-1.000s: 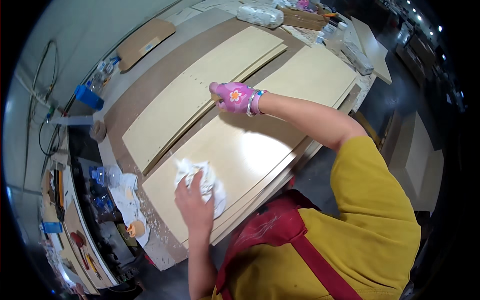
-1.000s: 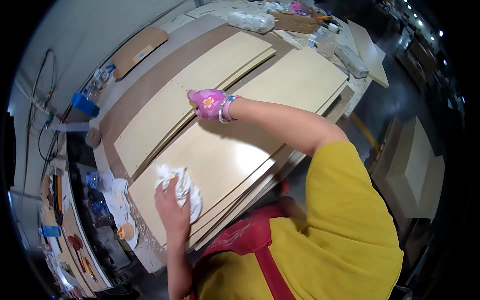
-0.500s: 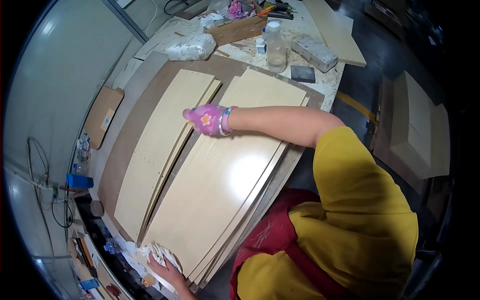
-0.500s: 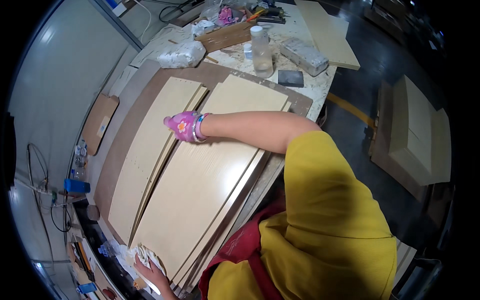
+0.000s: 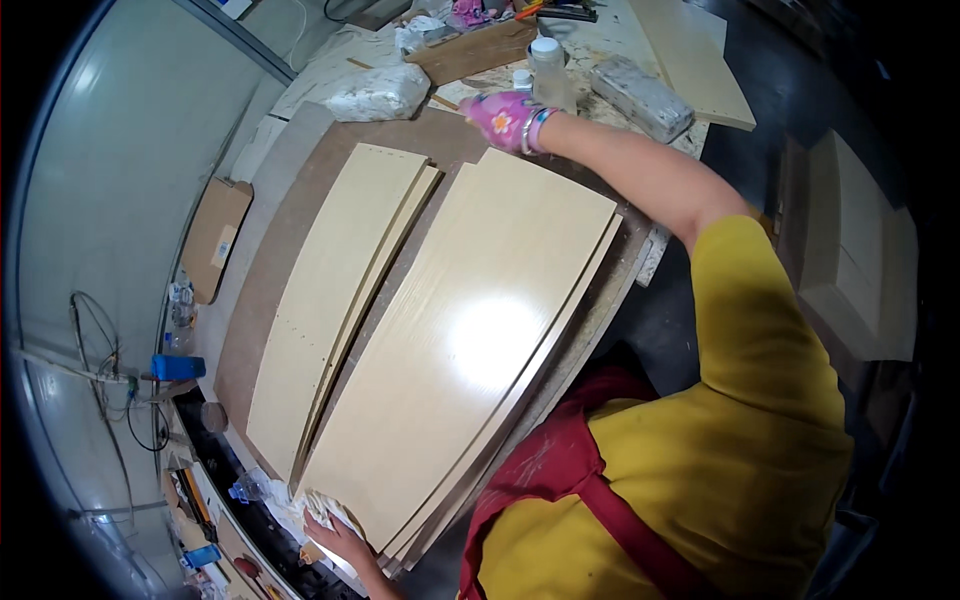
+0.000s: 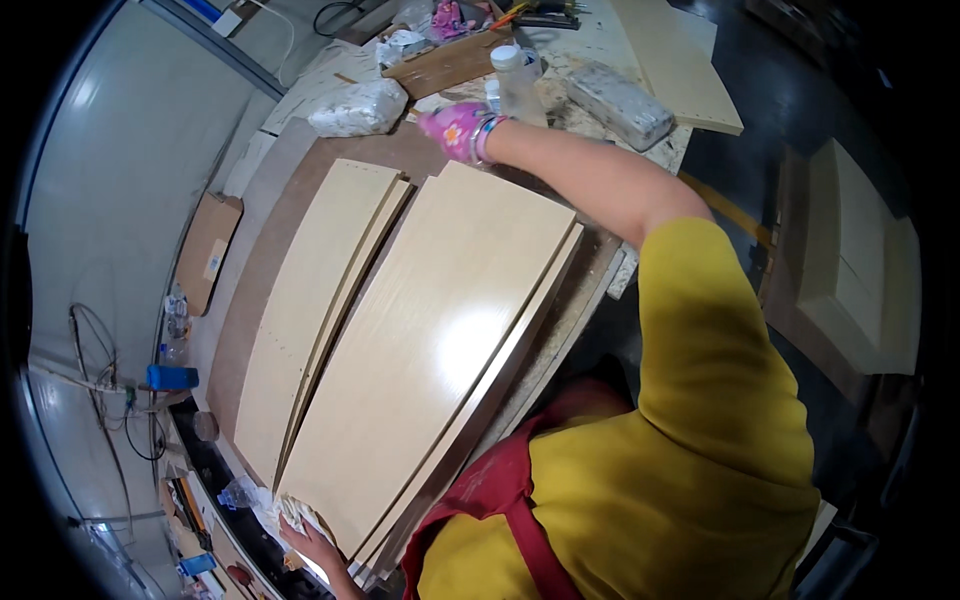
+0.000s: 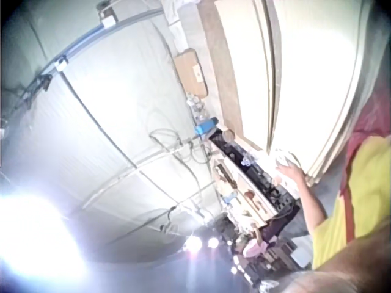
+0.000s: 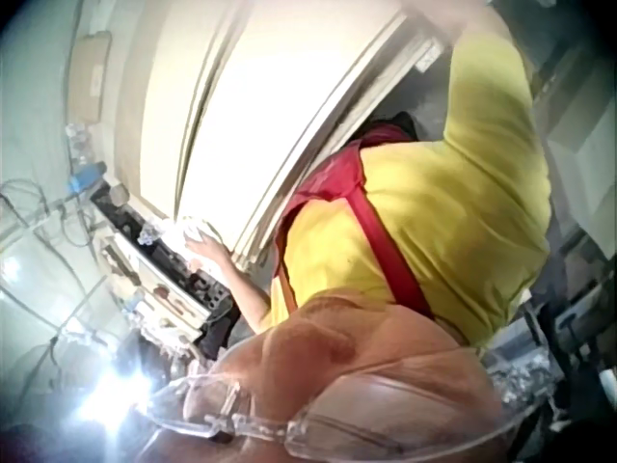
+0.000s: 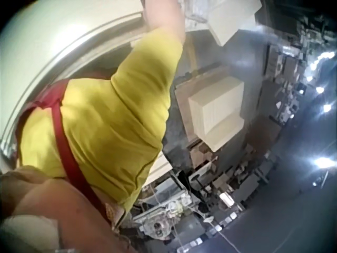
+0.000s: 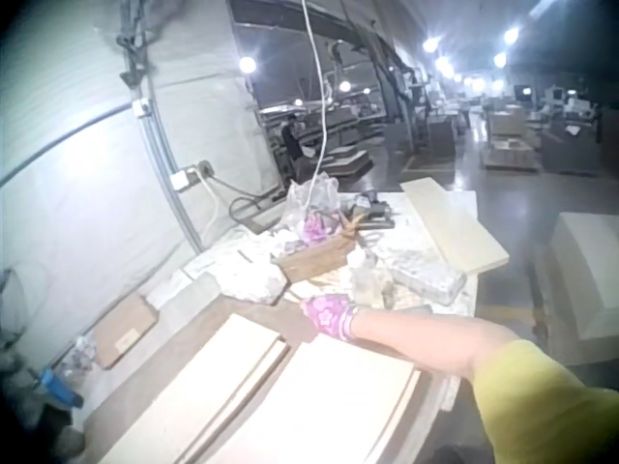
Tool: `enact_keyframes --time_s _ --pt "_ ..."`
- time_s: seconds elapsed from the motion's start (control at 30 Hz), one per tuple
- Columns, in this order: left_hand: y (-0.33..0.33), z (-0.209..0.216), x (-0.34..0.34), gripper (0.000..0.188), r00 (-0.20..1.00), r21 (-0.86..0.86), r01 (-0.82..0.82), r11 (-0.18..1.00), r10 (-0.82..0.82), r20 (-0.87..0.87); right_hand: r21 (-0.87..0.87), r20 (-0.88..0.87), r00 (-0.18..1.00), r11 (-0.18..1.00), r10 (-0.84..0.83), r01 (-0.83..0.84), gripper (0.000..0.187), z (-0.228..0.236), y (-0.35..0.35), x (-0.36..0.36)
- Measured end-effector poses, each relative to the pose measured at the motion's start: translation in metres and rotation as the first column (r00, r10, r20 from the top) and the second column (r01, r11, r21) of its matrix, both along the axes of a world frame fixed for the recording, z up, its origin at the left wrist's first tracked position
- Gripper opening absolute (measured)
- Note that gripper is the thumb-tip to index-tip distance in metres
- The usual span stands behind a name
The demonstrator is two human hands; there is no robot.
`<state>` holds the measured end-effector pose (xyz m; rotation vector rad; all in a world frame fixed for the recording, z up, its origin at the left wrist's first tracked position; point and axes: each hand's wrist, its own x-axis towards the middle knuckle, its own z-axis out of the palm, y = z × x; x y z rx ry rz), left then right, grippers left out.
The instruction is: The person applies a liquid finish to a stack of light-colored wooden boards using a sponge and wipes the surface with a white cloth. The person repeatedly dips the sponge into a container and spreads the finish across the boards, then wipes them down.
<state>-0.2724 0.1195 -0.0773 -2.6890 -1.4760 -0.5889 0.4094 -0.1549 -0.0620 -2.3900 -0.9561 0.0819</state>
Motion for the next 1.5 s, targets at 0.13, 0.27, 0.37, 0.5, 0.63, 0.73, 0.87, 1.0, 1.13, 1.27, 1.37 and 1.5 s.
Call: enact_keyframes --time_s 0.13,0.27,0.37,0.5,0.63,0.73,0.87,1.0,1.13,1.27,1.37,1.5 --pt "0.009 0.006 0.019 0.049 0.981 -0.193 -0.002 0.981 0.039 0.191 0.341 -0.148 0.985 0.931 -0.085 0.131 0.028 0.018 -0.024 -0.012" --pt "-0.025 -0.006 0.155 0.044 0.8 -0.45 0.382 0.807 -0.045 0.598 0.762 -0.595 0.698 0.555 0.398 0.333 0.033 0.016 -0.023 -0.084" --pt "-0.075 0.001 0.308 0.047 0.764 -0.278 0.605 0.746 -0.445 0.467 0.722 -0.691 0.493 0.491 0.529 0.487 0.028 0.015 -0.037 -0.147" --pt "-0.107 0.001 0.393 0.047 0.711 -0.078 0.689 0.721 -0.651 0.265 0.704 -0.696 0.602 0.535 0.39 0.467 0.039 -0.032 -0.063 -0.152" --pt "-0.073 0.005 0.338 0.041 0.743 -0.127 0.652 0.747 -0.598 0.3 0.714 -0.653 0.677 0.575 0.34 0.4 0.042 -0.043 -0.063 -0.144" --pt "-0.022 0.023 0.259 0.044 0.877 -0.355 0.48 0.802 -0.433 0.206 0.686 -0.638 0.728 0.616 0.252 0.387 0.042 -0.039 -0.055 -0.149" --pt "0.073 0.001 0.118 0.04 0.966 -0.324 0.23 0.918 -0.175 0.189 0.685 -0.602 0.786 0.595 0.138 0.421 0.041 -0.033 -0.048 -0.163" --pt "0.172 -0.021 -0.036 0.039 0.897 -0.039 0.209 0.977 -0.208 -0.389 0.659 -0.566 0.818 0.654 0.104 0.373 0.041 -0.033 -0.045 -0.164" --pt "0.205 -0.009 -0.108 0.043 0.808 -0.072 -0.27 0.96 0.185 -0.559 0.675 -0.526 0.846 0.645 0.083 0.357 0.041 -0.035 -0.044 -0.172" --pt "0.215 0.014 -0.126 0.039 0.96 0.01 -0.228 0.974 0.223 0.169 0.711 -0.526 0.85 0.567 0.038 0.415 0.04 -0.024 -0.027 -0.183" --pt "0.173 0.075 -0.028 0.04 0.696 -0.468 0.39 0.793 0.079 0.714 0.764 -0.448 0.88 0.578 0.155 0.287 0.029 -0.025 -0.03 -0.187" --pt "0.061 0.077 0.108 0.04 0.608 -0.497 0.585 0.641 0.058 0.792 0.833 -0.437 0.138 0.342 0.889 0.434 0.042 -0.039 0.011 -0.248"
